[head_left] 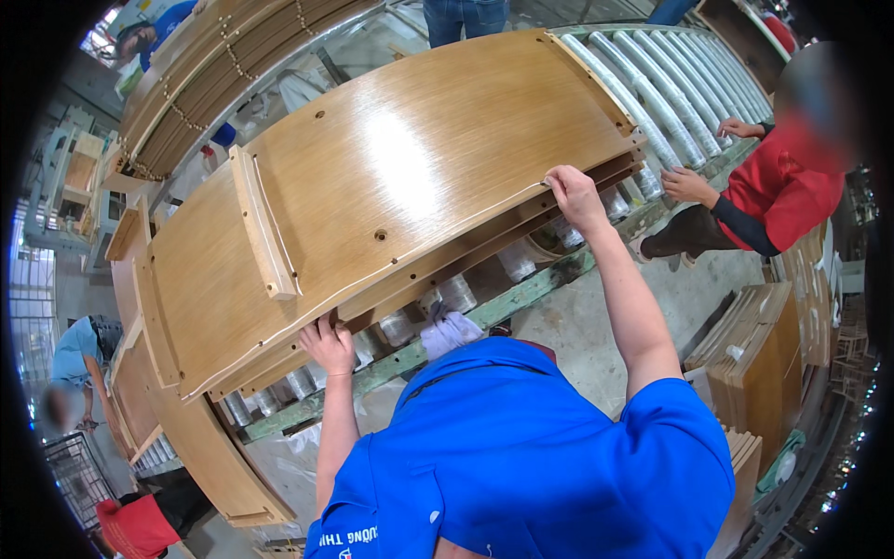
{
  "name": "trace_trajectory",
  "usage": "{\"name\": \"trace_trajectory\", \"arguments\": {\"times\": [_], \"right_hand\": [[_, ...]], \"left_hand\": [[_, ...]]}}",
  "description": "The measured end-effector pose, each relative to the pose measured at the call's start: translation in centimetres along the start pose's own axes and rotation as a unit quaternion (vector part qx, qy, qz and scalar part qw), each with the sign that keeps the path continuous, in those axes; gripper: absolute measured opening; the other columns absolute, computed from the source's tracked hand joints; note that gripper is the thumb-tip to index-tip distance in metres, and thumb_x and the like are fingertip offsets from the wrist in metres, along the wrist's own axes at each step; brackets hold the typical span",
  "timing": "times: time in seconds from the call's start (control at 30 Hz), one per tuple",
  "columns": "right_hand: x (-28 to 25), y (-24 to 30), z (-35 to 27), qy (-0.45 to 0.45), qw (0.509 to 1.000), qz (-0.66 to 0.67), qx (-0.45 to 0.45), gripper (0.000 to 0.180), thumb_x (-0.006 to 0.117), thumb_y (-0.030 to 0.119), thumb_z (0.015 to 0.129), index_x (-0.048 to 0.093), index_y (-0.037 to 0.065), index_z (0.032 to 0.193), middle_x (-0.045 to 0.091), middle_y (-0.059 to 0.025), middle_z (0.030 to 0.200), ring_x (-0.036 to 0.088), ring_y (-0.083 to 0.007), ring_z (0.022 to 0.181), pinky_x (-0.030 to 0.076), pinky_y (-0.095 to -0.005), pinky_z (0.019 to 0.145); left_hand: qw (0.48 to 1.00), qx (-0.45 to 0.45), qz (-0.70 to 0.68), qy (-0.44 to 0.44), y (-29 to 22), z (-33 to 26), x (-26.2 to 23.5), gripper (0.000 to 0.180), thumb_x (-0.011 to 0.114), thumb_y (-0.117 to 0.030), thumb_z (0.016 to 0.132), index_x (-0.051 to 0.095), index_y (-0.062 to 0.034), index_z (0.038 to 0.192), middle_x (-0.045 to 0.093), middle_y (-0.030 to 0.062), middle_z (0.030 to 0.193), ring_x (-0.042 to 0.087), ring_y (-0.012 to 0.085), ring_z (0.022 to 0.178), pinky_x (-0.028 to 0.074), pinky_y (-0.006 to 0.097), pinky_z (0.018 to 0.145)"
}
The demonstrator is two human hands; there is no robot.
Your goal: The person wipes the surface of wooden furniture pieces with a white cloth in a workshop. They remove protective paper from a tabletop, wipe the surface, and then wipe the edges and underside of other wooden panels on a conveyor.
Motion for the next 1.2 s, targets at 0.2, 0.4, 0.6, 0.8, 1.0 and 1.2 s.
{"name": "trace_trajectory", "arguments": {"times": [0.2,0.4,0.6,0.8,1.0,1.2], "right_hand": [[-0.8,-1.5,0.2,-0.011,1.0,-0.004,0.0,0.006,0.057,0.007,0.083,0.057,0.001,0.083,0.059,-0.0155,0.08,0.058,-0.0334,0.079,0.046,-0.0394,0.07],[-2.1,-3.7,0.7,-0.021,1.0,-0.002,0.01,0.005,0.055,0.006,0.083,0.057,0.002,0.085,0.059,-0.0155,0.081,0.057,-0.0334,0.08,0.046,-0.0394,0.071],[-2.7,-5.2,1.2,0.0,0.999,0.044,-0.007,0.013,0.053,0.004,0.084,0.059,0.002,0.095,0.058,-0.0159,0.085,0.057,-0.0326,0.083,0.046,-0.0383,0.072],[-2.8,-5.2,1.2,0.009,0.996,0.091,-0.016,0.011,0.057,0.009,0.083,0.06,0.0,0.09,0.058,-0.0156,0.083,0.058,-0.0322,0.079,0.047,-0.0374,0.07],[-2.9,-6.5,1.1,0.026,0.996,0.086,-0.023,0.009,0.058,0.01,0.084,0.06,0.001,0.085,0.059,-0.0147,0.082,0.058,-0.033,0.078,0.047,-0.0383,0.069],[-4.6,-8.8,1.6,-0.013,0.997,0.073,-0.004,0.009,0.058,0.01,0.083,0.06,0.001,0.085,0.059,-0.015,0.081,0.058,-0.0334,0.078,0.047,-0.039,0.069]], "left_hand": [[1.0,-0.014,0.007,-0.001,-0.6,-0.2,0.2,0.044,0.054,-0.019,0.069,0.058,-0.0084,0.111,0.045,0.0204,0.119,0.042,0.0397,0.105,0.031,0.051,0.09],[0.999,-0.037,0.012,0.006,-0.9,-0.2,0.5,0.048,0.052,-0.017,0.068,0.054,-0.0056,0.114,0.043,0.0222,0.121,0.039,0.0417,0.109,0.028,0.054,0.095],[0.998,-0.056,0.012,-0.012,-2.1,0.0,0.7,0.052,0.047,-0.014,0.067,0.051,-0.0043,0.117,0.041,0.0234,0.124,0.037,0.0438,0.112,0.026,0.055,0.097],[0.997,-0.068,0.015,-0.015,-2.9,0.2,0.3,0.051,0.046,-0.013,0.068,0.051,-0.0029,0.117,0.04,0.0258,0.124,0.037,0.0453,0.113,0.027,0.055,0.098],[0.997,-0.077,0.017,-0.023,-3.9,0.5,0.2,0.05,0.046,-0.013,0.07,0.05,-0.0022,0.118,0.04,0.027,0.123,0.038,0.0457,0.111,0.029,0.054,0.096],[0.997,-0.075,0.021,-0.017,-4.3,0.8,-0.3,0.052,0.046,-0.012,0.071,0.048,-0.0026,0.121,0.04,0.0275,0.124,0.037,0.046,0.112,0.028,0.054,0.097]]}}
Point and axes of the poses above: each hand's wrist, its own z-axis towards the middle knuckle, its own x-axis out of the palm, y = z × x, the point moved 1 cm from there along z, towards the middle knuckle
